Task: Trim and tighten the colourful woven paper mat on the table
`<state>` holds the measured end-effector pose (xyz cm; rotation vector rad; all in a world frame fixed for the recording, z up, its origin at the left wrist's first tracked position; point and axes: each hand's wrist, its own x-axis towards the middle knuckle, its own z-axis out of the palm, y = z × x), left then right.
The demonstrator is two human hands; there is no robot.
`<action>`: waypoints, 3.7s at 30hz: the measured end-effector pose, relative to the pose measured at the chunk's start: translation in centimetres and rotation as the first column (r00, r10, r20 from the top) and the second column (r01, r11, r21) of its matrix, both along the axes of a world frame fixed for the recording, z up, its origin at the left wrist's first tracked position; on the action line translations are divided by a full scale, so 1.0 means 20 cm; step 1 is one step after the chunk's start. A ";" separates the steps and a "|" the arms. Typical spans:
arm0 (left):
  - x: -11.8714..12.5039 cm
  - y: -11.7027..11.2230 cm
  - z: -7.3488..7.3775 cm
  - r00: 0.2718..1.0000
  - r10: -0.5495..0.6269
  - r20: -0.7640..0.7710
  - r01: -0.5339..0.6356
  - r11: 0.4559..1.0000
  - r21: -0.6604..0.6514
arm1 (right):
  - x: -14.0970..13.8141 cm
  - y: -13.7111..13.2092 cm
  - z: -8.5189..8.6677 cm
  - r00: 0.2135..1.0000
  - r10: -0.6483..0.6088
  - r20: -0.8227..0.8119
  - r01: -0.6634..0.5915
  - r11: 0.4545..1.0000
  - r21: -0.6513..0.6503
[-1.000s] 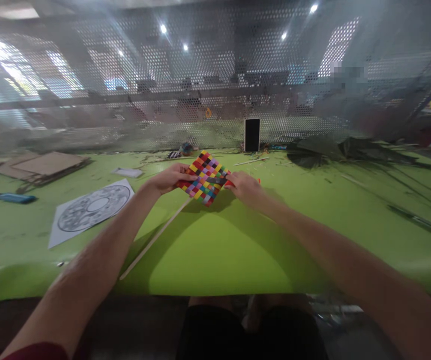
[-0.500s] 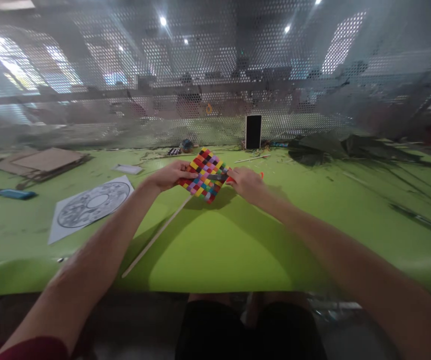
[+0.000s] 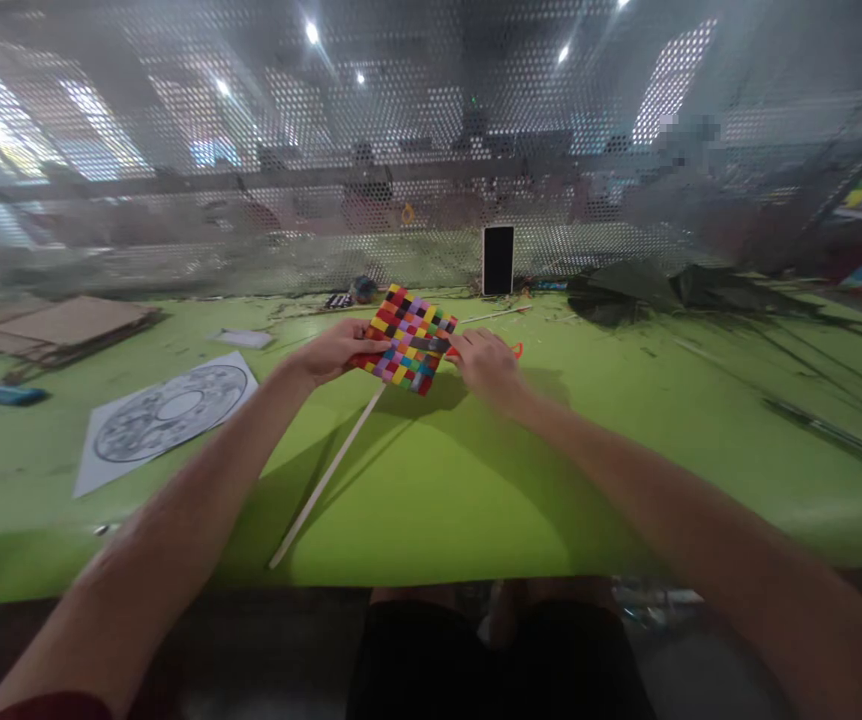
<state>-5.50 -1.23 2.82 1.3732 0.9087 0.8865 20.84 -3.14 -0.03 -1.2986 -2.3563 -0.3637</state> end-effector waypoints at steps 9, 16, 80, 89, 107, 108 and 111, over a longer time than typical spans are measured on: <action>0.06 0.01 -0.04 0.991 0.121 0.049 -0.123 0.992 0.026 | -0.01 0.00 0.00 0.998 -0.050 0.036 0.051 0.999 -0.011; 0.10 -0.01 -0.05 0.991 0.127 0.041 -0.129 0.991 0.034 | 0.00 0.00 0.00 0.998 -0.027 0.051 0.029 0.999 -0.031; 0.10 -0.03 -0.06 0.999 0.048 -0.008 -0.047 0.998 0.038 | -0.01 0.03 -0.05 0.988 0.029 -0.153 -0.060 0.978 -0.202; 0.05 -0.04 0.01 0.975 -0.022 -0.219 0.053 0.990 0.134 | 0.00 0.04 -0.03 0.992 0.102 -0.069 -0.112 0.979 -0.169; 0.11 -0.04 -0.02 0.999 0.024 -0.037 -0.018 0.987 0.162 | 0.00 0.03 -0.05 0.977 0.066 -0.203 -0.096 0.985 -0.141; 0.10 -0.04 -0.01 0.997 0.005 -0.075 0.007 0.987 0.163 | 0.01 0.04 -0.04 0.981 0.079 -0.175 -0.104 0.985 -0.138; 0.08 -0.03 -0.01 0.986 -0.026 -0.165 0.056 0.982 0.179 | 0.02 0.06 -0.03 0.988 0.108 -0.113 -0.124 0.981 -0.146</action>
